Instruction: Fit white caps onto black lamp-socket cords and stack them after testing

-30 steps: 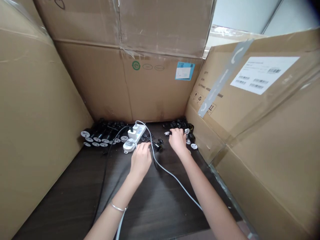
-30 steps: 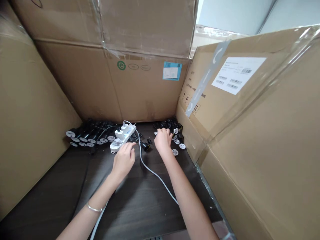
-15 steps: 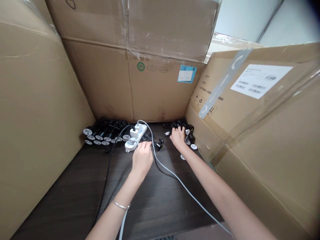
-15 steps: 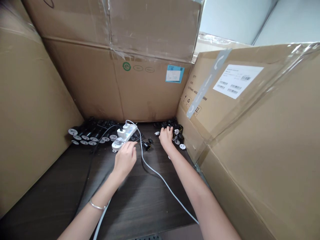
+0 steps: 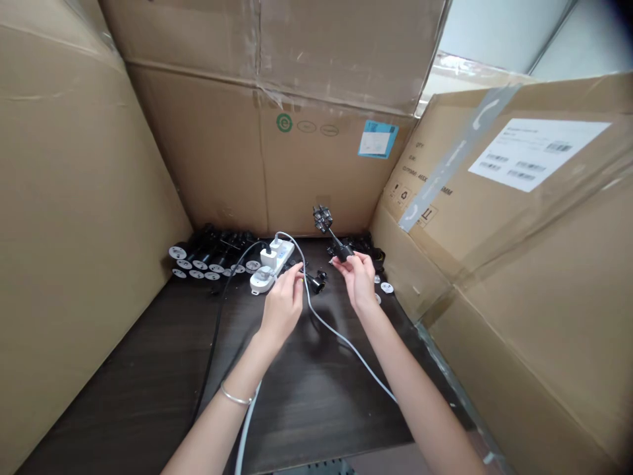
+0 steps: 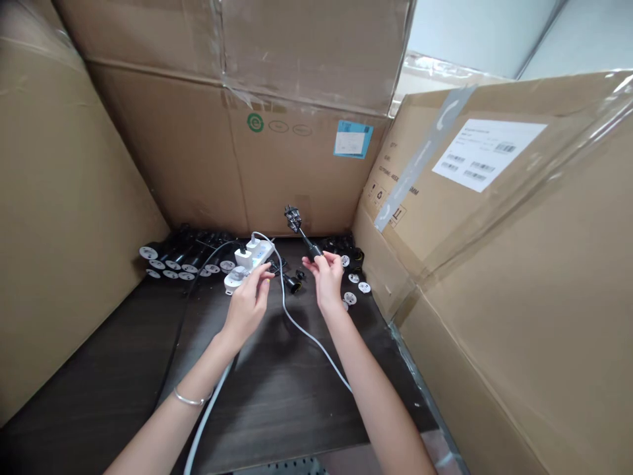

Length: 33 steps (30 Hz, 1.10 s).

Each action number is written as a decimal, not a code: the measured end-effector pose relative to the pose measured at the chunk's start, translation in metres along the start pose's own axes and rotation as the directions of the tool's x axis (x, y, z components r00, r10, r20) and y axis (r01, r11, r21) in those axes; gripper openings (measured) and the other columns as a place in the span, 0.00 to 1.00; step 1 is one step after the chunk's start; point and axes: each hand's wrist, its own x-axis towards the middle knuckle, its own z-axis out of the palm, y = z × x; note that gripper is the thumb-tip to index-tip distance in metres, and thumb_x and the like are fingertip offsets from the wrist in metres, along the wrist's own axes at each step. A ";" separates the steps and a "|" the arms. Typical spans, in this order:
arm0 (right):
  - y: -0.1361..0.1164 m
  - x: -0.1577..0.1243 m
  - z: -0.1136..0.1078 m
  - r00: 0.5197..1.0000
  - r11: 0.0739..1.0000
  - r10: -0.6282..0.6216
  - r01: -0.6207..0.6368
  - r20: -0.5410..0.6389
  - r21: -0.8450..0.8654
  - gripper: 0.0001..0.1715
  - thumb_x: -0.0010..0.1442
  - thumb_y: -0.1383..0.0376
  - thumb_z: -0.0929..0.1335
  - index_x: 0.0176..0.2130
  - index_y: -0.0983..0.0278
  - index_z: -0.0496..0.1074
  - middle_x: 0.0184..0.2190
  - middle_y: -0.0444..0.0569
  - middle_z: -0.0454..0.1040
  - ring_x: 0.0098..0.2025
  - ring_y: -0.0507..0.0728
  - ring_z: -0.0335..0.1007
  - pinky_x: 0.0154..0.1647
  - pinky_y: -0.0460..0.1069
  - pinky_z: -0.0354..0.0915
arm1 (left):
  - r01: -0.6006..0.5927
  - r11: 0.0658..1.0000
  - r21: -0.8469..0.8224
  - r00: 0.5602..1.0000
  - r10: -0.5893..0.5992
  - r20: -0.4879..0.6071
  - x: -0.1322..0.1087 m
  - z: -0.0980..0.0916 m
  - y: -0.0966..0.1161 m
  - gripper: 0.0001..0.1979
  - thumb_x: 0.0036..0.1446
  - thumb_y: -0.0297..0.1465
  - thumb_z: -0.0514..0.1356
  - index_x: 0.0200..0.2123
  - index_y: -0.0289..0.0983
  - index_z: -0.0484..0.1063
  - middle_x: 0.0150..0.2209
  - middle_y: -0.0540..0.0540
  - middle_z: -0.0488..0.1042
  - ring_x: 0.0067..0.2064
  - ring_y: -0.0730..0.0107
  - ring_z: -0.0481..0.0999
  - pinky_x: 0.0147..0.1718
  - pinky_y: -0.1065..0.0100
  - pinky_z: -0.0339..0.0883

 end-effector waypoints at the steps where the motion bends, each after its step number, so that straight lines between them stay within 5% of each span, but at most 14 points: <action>1: -0.004 -0.007 0.002 0.996 0.989 0.070 -0.076 0.054 0.126 0.13 0.47 0.63 0.63 0.34 0.63 0.54 0.29 0.45 0.66 0.33 0.54 0.71 0.41 0.55 0.67 | 0.009 0.997 -0.079 1.000 -0.009 0.008 0.000 0.000 0.002 0.18 0.60 0.29 0.46 0.54 0.37 0.58 0.42 0.44 0.71 0.44 0.68 0.70 0.46 0.65 0.61; 4: -0.007 -0.028 0.007 0.959 0.935 0.202 -0.249 0.200 0.251 0.09 0.46 0.64 0.63 0.29 0.63 0.55 0.27 0.45 0.67 0.34 0.55 0.71 0.43 0.56 0.67 | 0.033 0.956 -0.290 0.998 -0.015 0.065 -0.002 0.001 0.007 0.22 0.61 0.32 0.45 0.59 0.40 0.51 0.44 0.45 0.70 0.44 0.69 0.70 0.45 0.66 0.62; 7: 0.002 -0.051 0.012 0.953 0.955 0.191 -0.235 0.234 0.179 0.11 0.47 0.64 0.64 0.32 0.63 0.57 0.31 0.47 0.68 0.33 0.55 0.70 0.39 0.56 0.68 | 0.051 0.925 -0.376 0.992 -0.004 0.124 -0.004 0.001 0.011 0.21 0.62 0.34 0.44 0.58 0.41 0.52 0.48 0.44 0.68 0.48 0.69 0.68 0.47 0.65 0.61; 10: 0.010 -0.069 0.015 0.972 0.996 -0.062 0.074 0.227 -0.046 0.18 0.45 0.67 0.68 0.37 0.63 0.60 0.37 0.48 0.67 0.36 0.53 0.68 0.38 0.50 0.67 | 0.057 0.931 -0.362 0.990 -0.005 0.144 -0.004 0.000 0.012 0.18 0.61 0.35 0.46 0.53 0.38 0.61 0.51 0.43 0.66 0.52 0.66 0.65 0.51 0.64 0.58; 14: 0.006 -0.059 0.010 0.851 0.862 -0.238 0.407 0.468 -0.302 0.08 0.54 0.64 0.65 0.36 0.64 0.65 0.40 0.50 0.67 0.43 0.54 0.66 0.42 0.48 0.65 | 0.151 0.861 -0.485 0.988 -0.121 0.094 0.001 -0.007 0.009 0.17 0.58 0.36 0.51 0.48 0.36 0.65 0.47 0.42 0.69 0.49 0.64 0.68 0.49 0.64 0.61; 17: 0.009 -0.021 0.002 0.871 0.591 -0.258 0.485 0.418 -0.645 0.14 0.61 0.67 0.56 0.35 0.66 0.67 0.37 0.51 0.69 0.41 0.54 0.65 0.43 0.49 0.62 | 0.252 0.697 -0.672 0.964 -0.244 0.109 0.007 -0.013 0.006 0.17 0.57 0.38 0.52 0.47 0.36 0.65 0.43 0.42 0.71 0.41 0.65 0.73 0.38 0.67 0.68; 19: 0.020 0.008 -0.002 0.902 0.147 -0.141 0.427 0.409 -0.892 0.16 0.59 0.70 0.56 0.42 0.67 0.68 0.41 0.54 0.69 0.47 0.57 0.61 0.47 0.51 0.59 | 0.288 0.576 -0.765 0.948 -0.282 0.145 0.009 -0.017 0.005 0.18 0.56 0.38 0.54 0.47 0.36 0.64 0.42 0.42 0.71 0.36 0.68 0.74 0.33 0.69 0.68; 22: 0.043 0.035 -0.005 0.925 0.003 -0.054 0.376 0.375 -0.927 0.15 0.53 0.76 0.60 0.39 0.76 0.70 0.39 0.65 0.69 0.46 0.65 0.59 0.45 0.56 0.56 | 0.337 0.370 -0.866 0.930 -0.272 0.246 0.011 -0.023 0.008 0.18 0.55 0.36 0.55 0.48 0.38 0.61 0.45 0.41 0.71 0.36 0.69 0.75 0.31 0.71 0.67; 28: 0.060 0.034 -0.007 0.914 -0.057 -0.019 0.404 0.406 -0.913 0.15 0.54 0.77 0.58 0.36 0.74 0.71 0.36 0.64 0.70 0.44 0.62 0.61 0.45 0.55 0.52 | 0.460 0.033 -0.887 0.861 -0.261 0.437 0.010 -0.031 0.020 0.12 0.58 0.36 0.51 0.45 0.40 0.61 0.50 0.41 0.68 0.48 0.66 0.71 0.39 0.71 0.69; 33: 0.043 0.017 -0.009 0.908 0.038 -0.055 0.417 0.415 -0.908 0.13 0.58 0.73 0.59 0.32 0.68 0.71 0.34 0.57 0.71 0.40 0.58 0.62 0.43 0.52 0.55 | 0.520 -0.006 -0.854 0.827 -0.245 0.506 0.008 -0.024 0.021 0.15 0.57 0.40 0.53 0.45 0.40 0.57 0.46 0.40 0.71 0.44 0.65 0.74 0.37 0.70 0.69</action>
